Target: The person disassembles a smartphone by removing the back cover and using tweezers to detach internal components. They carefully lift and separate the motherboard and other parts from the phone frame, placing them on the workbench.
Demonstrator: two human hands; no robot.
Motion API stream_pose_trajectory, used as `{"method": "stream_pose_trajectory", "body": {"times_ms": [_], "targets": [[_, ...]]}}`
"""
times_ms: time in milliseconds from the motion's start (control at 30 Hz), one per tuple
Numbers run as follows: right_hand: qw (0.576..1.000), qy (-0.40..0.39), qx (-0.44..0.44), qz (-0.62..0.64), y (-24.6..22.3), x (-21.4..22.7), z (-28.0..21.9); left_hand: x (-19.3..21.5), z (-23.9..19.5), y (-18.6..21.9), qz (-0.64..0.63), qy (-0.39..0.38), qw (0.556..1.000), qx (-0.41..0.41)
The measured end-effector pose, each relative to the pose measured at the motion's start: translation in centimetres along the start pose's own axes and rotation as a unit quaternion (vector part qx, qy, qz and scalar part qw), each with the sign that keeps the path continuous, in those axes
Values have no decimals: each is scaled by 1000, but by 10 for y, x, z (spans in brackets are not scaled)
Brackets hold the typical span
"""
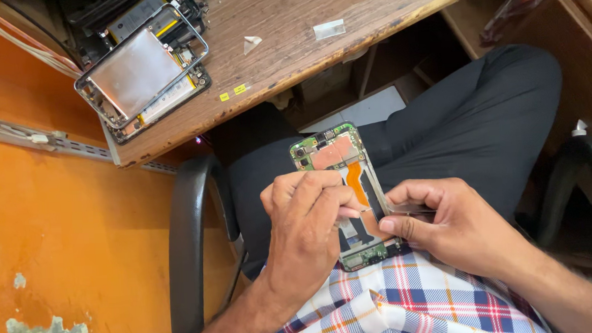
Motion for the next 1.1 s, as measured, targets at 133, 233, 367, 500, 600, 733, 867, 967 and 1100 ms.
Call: {"method": "stream_pose_trajectory", "body": {"times_ms": [133,233,367,500,600,733,867,967,1100], "targets": [[999,6,-10,36,-1,1,-2,2,2,-1,-15,9,1000,9],[1000,4,-20,17,-6,2,-3,3,7,2,11,-13,1000,-17],[999,2,-25,-29,-14,3,-6,8,12,11,49,-68,994,-77],[999,5,-49,4,-14,3,-7,8,18,18,28,-118,987,-104],[1000,-5,-28,-1,-17,3,-6,10,22,24,81,-112,979,-146],[1000,-3,-27,14,-11,7,-6,10,24,28,100,-101,972,-188],[999,-30,25,22,-8,8,2,7,22,29,110,-87,969,-203],[995,-65,56,48,-3,6,8,6,19,27,97,-81,972,-196],[993,-85,76,44,-2,7,10,7,17,22,71,-77,976,-191]]}}
Point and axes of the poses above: each hand's wrist, its own z-axis towards the middle knuckle, its own x-axis out of the back of the hand, y = z × x, the point moved 8 cm from there along z, towards the middle knuckle, and after that the axes turned 7 degrees about -y, right-handed, at the moved point
